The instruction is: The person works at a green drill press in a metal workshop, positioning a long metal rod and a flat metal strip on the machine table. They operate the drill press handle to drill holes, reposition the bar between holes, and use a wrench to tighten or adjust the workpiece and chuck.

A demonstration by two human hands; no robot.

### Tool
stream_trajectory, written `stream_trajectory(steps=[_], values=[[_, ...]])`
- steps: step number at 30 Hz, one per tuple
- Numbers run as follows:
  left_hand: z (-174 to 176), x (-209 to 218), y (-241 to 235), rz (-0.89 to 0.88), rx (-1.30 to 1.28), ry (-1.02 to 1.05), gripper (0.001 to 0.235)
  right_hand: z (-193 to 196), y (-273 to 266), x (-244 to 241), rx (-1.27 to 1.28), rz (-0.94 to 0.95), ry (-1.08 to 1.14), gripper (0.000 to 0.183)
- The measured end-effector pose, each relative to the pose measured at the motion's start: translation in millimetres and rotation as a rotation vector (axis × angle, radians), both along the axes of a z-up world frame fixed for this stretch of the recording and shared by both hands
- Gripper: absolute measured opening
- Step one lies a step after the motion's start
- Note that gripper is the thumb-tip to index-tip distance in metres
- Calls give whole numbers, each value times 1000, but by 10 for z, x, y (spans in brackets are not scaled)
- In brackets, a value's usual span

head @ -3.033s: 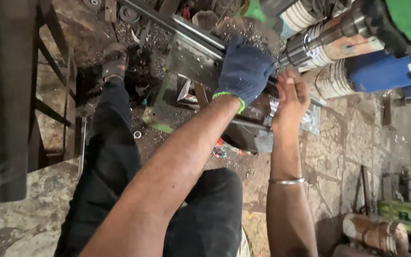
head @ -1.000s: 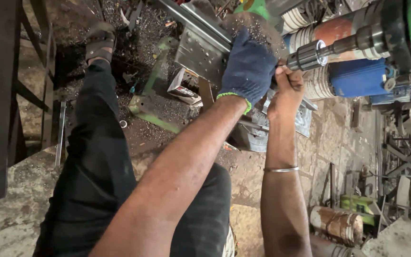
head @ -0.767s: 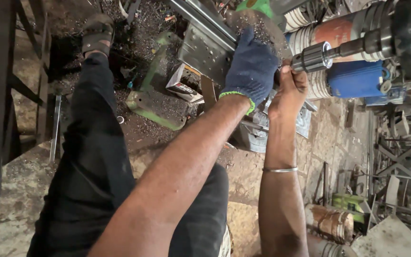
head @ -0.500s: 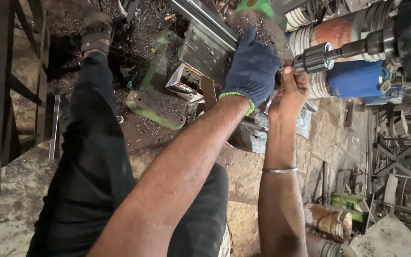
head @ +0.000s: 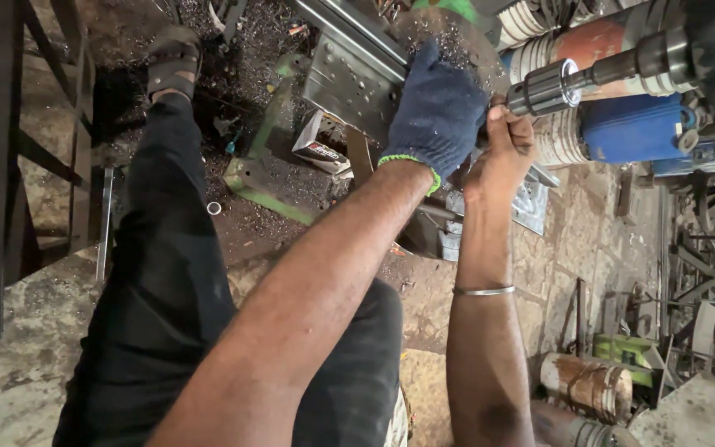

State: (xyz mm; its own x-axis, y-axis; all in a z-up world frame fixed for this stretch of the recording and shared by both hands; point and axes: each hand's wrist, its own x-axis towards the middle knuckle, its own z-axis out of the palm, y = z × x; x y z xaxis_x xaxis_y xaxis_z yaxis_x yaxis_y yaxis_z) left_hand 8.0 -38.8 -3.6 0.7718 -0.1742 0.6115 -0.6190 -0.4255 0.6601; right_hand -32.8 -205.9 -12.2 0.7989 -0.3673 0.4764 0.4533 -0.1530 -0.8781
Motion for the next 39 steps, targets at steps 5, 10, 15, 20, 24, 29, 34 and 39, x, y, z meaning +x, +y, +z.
stream_trajectory(steps=[5, 10, 15, 20, 24, 29, 34, 39], values=[[-6, 19, -49, 54, 29, -96, 18, 16, 22, -11, 40, 12, 14, 8], [44, -5, 20, -38, 114, -22, 16, -81, -148, 24, 2, 6, 3, 6], [4, 16, -20, 33, 61, -81, 15, 4, -27, -24, 7, 50, -21, 8], [19, -11, -1, 4, 159, -49, 15, 10, -104, -102, 189, -4, -16, 28], [-25, -23, -2, 59, 36, -161, 16, 126, -91, -268, 187, 52, 2, 63], [-94, 19, -47, -5, 125, -88, 21, 574, 228, -408, 134, 209, -157, 85], [-63, 2, -17, 28, 102, -161, 18, 786, -102, -136, 232, 358, -10, 80], [-30, -45, 67, -62, 27, -51, 21, 1018, -147, 245, 92, 501, 80, 69]])
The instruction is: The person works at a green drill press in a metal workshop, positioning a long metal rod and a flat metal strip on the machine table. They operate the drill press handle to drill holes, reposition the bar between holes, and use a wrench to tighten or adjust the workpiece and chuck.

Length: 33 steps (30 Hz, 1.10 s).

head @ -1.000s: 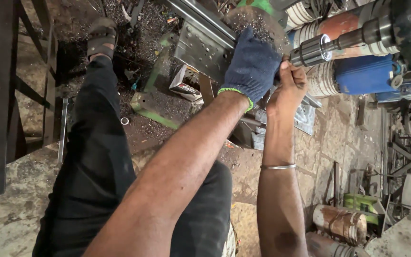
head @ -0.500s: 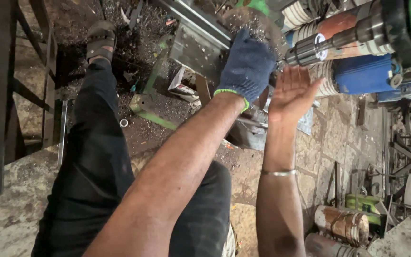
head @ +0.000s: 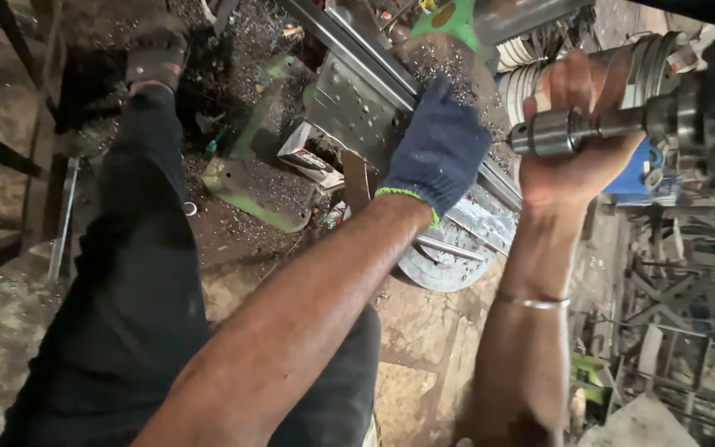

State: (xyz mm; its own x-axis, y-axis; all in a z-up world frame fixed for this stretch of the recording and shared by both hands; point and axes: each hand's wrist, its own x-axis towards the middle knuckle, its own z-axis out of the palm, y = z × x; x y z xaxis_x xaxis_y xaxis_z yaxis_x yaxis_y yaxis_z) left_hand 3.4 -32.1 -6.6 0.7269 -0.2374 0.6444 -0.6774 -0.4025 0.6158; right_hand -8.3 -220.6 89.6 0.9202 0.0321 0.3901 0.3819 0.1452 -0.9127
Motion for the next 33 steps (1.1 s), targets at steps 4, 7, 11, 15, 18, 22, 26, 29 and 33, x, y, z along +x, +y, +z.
stream_trajectory(steps=[4, 7, 11, 15, 18, 22, 26, 29, 33], values=[[-28, -11, -15, 16, -18, -29, 19, 369, 706, 96, 11, -145, 357, 86], [-11, 0, -14, 46, -56, -44, 18, 319, 169, 354, 56, 173, 471, 95], [67, -4, 50, 31, 76, 30, 20, 236, -500, 533, -82, 582, 424, 101], [19, 8, 6, -1, 37, 48, 20, 308, -342, 911, -137, 923, 513, 104], [-27, 5, -3, 32, -97, 15, 19, 229, -431, 876, -77, 1122, 518, 97], [56, 24, 75, 0, -33, 13, 19, 63, -26, -50, 139, 195, 62, 78], [-26, 26, -14, -11, -8, 18, 18, 81, 1780, -242, 469, -674, -202, 59], [-144, 39, -155, 5, -77, -36, 21, 52, 1147, -117, 403, -747, -194, 61], [-81, 28, -61, -10, -153, -96, 24, -19, 214, -8, 222, -348, -9, 76]])
